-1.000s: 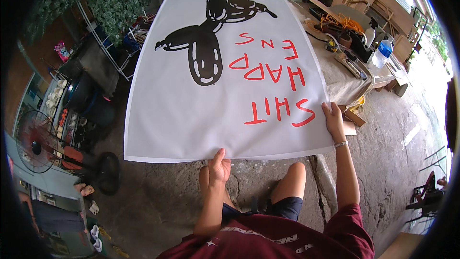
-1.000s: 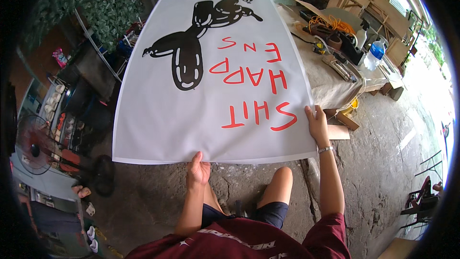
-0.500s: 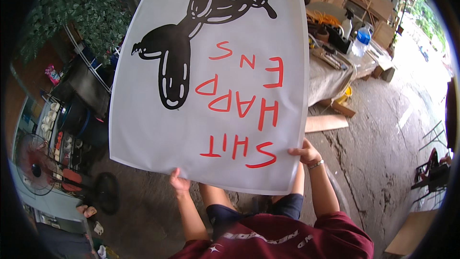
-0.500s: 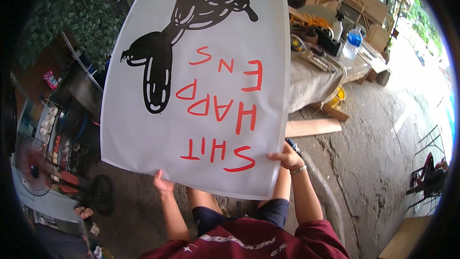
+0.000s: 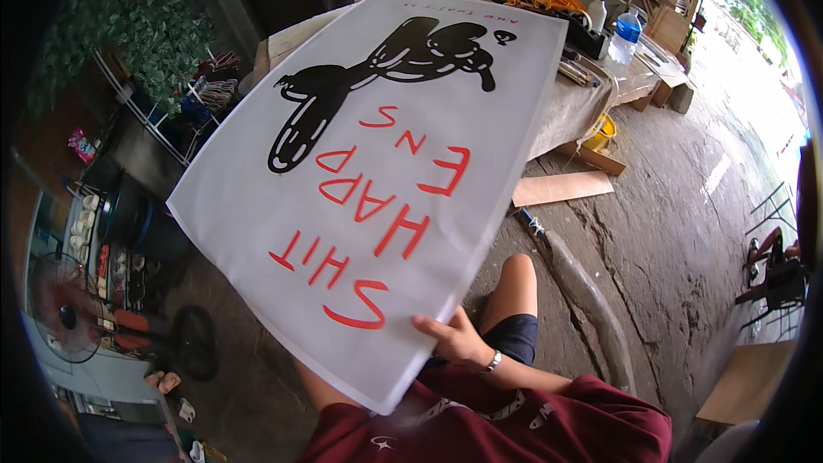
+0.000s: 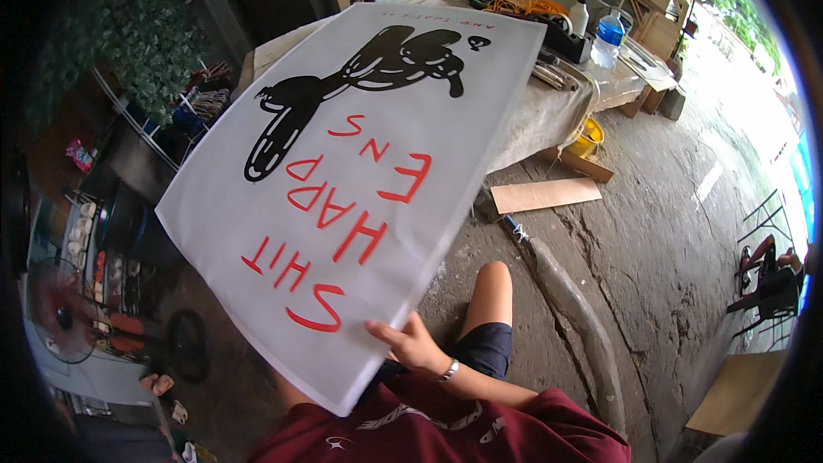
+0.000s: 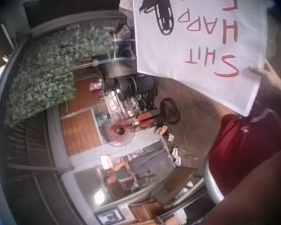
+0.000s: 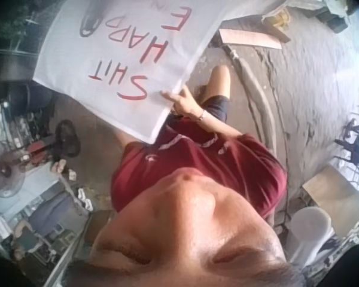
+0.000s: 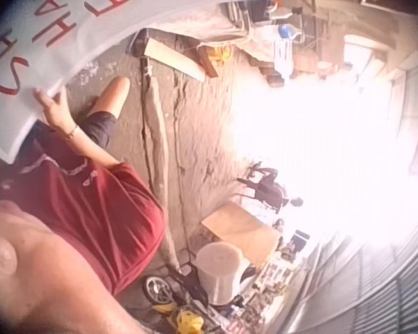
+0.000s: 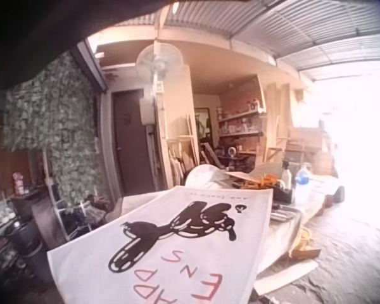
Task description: The person is assembling a large white poster featuring a black balloon dog graphic and red text. They use a metal scraper tool to smooth the surface and press the poster onto a backing board, working methodically from one edge to the other to ensure adhesion.
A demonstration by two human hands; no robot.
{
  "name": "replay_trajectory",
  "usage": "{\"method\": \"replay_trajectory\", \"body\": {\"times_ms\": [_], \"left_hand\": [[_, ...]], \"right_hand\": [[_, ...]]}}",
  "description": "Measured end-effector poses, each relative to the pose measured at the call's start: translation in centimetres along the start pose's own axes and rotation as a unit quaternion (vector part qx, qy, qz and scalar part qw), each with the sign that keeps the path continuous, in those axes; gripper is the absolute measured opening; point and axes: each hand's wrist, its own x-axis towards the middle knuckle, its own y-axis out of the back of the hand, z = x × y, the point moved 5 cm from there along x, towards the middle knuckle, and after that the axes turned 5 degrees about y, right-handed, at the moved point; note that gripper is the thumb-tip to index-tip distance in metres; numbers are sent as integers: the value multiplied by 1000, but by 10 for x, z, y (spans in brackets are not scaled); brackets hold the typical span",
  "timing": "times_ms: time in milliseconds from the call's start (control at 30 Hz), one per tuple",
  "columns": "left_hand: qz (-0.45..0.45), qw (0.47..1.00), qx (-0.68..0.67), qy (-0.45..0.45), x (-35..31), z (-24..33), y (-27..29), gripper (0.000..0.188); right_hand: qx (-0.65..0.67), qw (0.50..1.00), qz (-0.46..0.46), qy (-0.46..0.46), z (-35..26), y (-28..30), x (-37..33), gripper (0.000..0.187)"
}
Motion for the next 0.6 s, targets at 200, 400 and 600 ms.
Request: {"method": "replay_trajectory", "body": {"times_ms": [200,400,600], "left_hand": [[134,936,322,52,-6,-173,43,80],[-27,963,230,-137,26,-193,-72,94],[249,960,75,-100,59,-172,-113,52]], "right_hand": [[-267,953,-76,123,51,-102,33,43],[-373,824,-423,58,-20,-85,21,57],[-466,855,62,217,-220,79,49,25]]}}
